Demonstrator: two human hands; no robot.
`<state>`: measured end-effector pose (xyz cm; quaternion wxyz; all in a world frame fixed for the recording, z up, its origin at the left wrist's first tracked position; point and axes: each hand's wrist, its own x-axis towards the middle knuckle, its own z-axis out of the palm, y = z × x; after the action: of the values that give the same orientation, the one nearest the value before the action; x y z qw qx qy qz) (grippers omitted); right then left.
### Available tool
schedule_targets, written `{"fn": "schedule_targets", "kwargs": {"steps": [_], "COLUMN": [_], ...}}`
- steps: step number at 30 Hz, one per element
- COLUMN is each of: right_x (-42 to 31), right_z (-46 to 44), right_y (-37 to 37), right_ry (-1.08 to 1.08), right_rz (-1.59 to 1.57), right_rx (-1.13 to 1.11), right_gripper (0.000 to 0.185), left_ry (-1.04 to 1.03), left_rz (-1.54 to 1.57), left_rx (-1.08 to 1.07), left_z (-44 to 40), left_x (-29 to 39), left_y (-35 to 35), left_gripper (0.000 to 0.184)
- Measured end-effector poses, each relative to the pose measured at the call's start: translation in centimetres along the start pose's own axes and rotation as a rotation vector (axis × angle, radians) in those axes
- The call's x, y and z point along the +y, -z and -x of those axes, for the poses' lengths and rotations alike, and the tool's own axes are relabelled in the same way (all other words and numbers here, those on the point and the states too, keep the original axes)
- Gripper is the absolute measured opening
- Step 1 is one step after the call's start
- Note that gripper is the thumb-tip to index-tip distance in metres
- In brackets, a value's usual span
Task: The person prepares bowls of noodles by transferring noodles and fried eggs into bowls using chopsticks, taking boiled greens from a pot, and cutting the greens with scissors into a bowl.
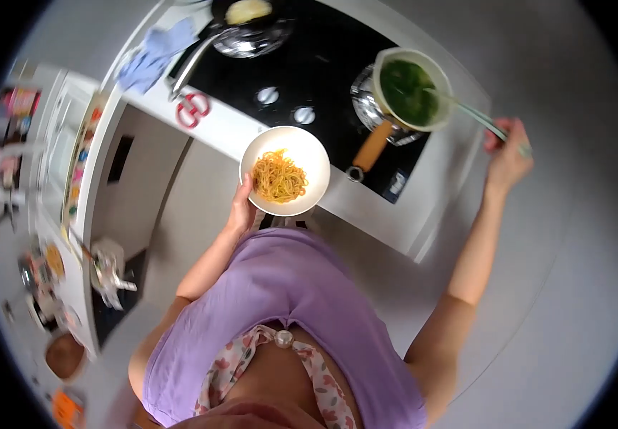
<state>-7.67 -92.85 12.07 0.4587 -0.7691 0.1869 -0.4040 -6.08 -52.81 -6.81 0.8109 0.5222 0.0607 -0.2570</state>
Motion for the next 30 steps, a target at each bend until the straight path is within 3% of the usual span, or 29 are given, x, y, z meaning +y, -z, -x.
{"fn": "schedule_targets", "kwargs": {"steps": [2, 3, 5, 6, 10, 14, 15, 18, 19, 20, 22, 24, 26, 30], "right_x": [1.0, -0.2, -1.6, -1.6, -5.7, -8.9, -15.3, -18.8, -20.5, -22.2, -25.8, -30.8, -33.8, -37.4], "right_z": [1.2, 1.3, 2.0, 2.1, 5.3, 10.5, 12.5, 19.8, 22.9, 25.9, 31.2, 36.4, 39.2, 42.9], "right_y": [0.0, 0.0, -1.0, -0.6, -3.6, -10.3, -14.1, -23.0, -26.3, -29.3, -34.7, -38.3, -40.9, -46.5], "right_ry": [0.073, 0.083, 0.072, 0.181, 0.201, 0.109, 0.105, -0.002, -0.095, -0.083, -0.18, -0.194, -0.15, -0.193], "right_rz": [-0.118, -0.065, -0.176, -0.193, -0.582, -0.955, -0.938, -1.21, -1.235, -1.283, -1.263, -1.208, -1.199, -1.14], "right_rx": [0.113, 0.082, 0.241, 0.217, 0.122, -0.065, -0.17, -0.511, -0.489, -0.611, -0.66, -0.714, -0.864, -0.986], "right_gripper": [0.039, 0.039, 0.038, 0.036, 0.037, 0.034, 0.034, 0.033, 0.033, 0.033, 0.033, 0.034, 0.036, 0.037], "left_ry": [-0.055, -0.13, -0.206, -0.225, -0.369, -0.477, -0.447, -0.581, -0.624, -0.655, -0.76, -0.646, -0.738, -0.866], "left_rz": [-0.079, 0.078, 0.124, 0.178, 0.321, 0.524, 0.607, 0.598, 0.578, 0.584, 0.492, 0.375, 0.394, 0.49], "left_rx": [0.112, 0.125, 0.197, 0.212, 0.457, 0.623, 0.667, 0.857, 0.948, 1.039, 1.132, 1.279, 1.349, 1.332], "left_z": [1.2, 2.4, 4.9, 6.5, 13.2, 21.7, 25.0, 31.6, 33.7, 35.8, 39.5, 43.1, 45.1, 46.1], "left_x": [-1.8, -1.4, -0.4, 0.4, 3.2, 6.3, 9.7, 10.2, 10.6, 10.4, 10.5, 11.8, 13.0, 13.2], "left_y": [2.5, 2.2, 3.4, 4.1, 8.7, 16.3, 20.2, 28.8, 32.1, 34.6, 40.5, 45.4, 50.6, 60.3], "left_gripper": [0.062, 0.062, 0.064, 0.065, 0.066, 0.061, 0.06, 0.057, 0.056, 0.056, 0.056, 0.057, 0.054, 0.054]}}
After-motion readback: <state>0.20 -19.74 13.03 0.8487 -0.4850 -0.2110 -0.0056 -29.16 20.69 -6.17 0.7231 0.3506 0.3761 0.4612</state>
